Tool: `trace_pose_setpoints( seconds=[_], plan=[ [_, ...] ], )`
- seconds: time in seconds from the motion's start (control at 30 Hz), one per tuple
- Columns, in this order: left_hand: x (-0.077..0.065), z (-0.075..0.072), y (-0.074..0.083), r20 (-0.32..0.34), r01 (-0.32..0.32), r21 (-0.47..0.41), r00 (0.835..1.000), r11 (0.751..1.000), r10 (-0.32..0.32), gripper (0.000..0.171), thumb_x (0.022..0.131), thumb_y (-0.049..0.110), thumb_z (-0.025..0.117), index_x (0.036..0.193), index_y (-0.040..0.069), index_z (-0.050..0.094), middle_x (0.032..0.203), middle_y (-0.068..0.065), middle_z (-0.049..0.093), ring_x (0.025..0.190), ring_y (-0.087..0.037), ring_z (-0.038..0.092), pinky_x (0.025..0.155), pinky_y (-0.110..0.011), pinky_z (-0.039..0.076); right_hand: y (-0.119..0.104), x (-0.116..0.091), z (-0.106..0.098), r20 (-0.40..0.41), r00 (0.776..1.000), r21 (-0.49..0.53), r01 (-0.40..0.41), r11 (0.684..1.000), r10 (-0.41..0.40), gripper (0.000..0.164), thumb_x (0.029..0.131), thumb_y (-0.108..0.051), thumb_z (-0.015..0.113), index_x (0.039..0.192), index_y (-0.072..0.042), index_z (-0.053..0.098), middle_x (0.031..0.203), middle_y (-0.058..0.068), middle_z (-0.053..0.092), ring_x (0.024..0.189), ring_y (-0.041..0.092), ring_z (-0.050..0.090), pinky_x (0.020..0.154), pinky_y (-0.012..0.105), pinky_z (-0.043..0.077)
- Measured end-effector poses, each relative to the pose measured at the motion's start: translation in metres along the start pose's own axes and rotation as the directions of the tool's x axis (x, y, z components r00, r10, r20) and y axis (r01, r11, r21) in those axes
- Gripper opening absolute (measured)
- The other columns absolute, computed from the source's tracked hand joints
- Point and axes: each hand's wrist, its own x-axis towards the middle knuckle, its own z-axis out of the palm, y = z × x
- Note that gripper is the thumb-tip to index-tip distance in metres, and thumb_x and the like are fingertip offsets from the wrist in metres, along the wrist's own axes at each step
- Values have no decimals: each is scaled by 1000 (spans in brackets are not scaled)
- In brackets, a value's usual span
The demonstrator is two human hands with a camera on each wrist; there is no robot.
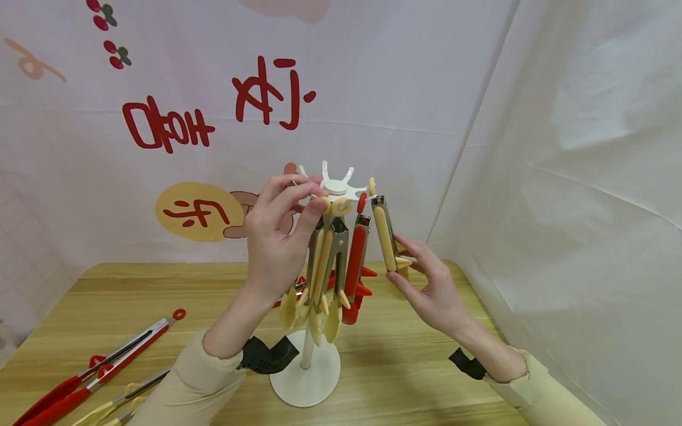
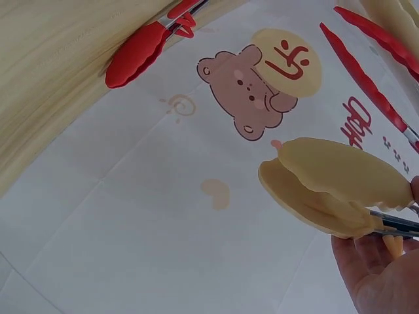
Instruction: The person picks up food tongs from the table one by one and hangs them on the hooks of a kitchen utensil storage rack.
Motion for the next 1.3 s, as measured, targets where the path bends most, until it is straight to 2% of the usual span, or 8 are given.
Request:
trace_pose_setpoints(
  seconds=[0.23, 0.4, 0.6, 0.77, 1.07, 1.3],
  plan=[
    [0, 0, 0, -3, -4, 2, 1000, 1000, 4, 71, 99, 66, 53, 106, -2, 75, 116, -23, 67, 107, -18, 65, 84, -12, 51, 1, 0, 0, -12, 1000, 11, 15, 1000, -15, 74, 84, 8, 80, 152, -6, 53, 132, 14, 69, 121, 7, 65, 93, 30, 61],
    [0, 0, -1, -6, -1, 2, 1000, 1000, 1, 72, 99, 66, 52, 106, -2, 75, 115, -23, 67, 107, -19, 65, 83, -11, 51, 1, 0, -1, -6, 1000, 7, 14, 1000, -14, 74, 84, 8, 81, 152, -7, 53, 133, 14, 68, 120, 10, 66, 93, 30, 61],
    [0, 0, 0, -2, 4, -2, 1000, 1000, -4, 72, 99, 65, 53, 106, -2, 75, 116, -23, 67, 107, -12, 63, 84, -11, 51, 0, 1, -1, -5, 1000, 10, 14, 1000, -14, 74, 84, 8, 80, 152, -6, 53, 133, 14, 68, 121, 10, 66, 95, 28, 60],
    [-1, 0, 0, -8, 1, -8, 1000, 1000, -1, 67, 100, 61, 56, 108, -2, 75, 117, -22, 68, 108, -16, 65, 85, -12, 52, 0, 1, -2, -9, 1000, 16, 26, 1000, -25, 75, 84, 9, 80, 152, -6, 53, 131, 14, 68, 120, 10, 66, 95, 28, 60],
    [0, 0, 0, -2, 1, -29, 1000, 1000, -1, 68, 99, 63, 57, 108, -3, 75, 116, -23, 66, 110, -9, 63, 84, -12, 51, 0, 1, 0, 8, 999, 13, 34, 999, -34, 74, 84, 8, 81, 151, -6, 54, 132, 14, 68, 117, 13, 68, 93, 37, 63],
    [0, 0, 1, -1, 1, -21, 1000, 1000, -1, 70, 100, 64, 54, 107, -2, 75, 115, -23, 67, 109, -10, 63, 84, -12, 51, -2, 1, 1, 18, 1000, 14, 20, 1000, -20, 73, 85, 7, 81, 152, -7, 53, 133, 14, 68, 117, 16, 68, 92, 45, 64]
  ],
)
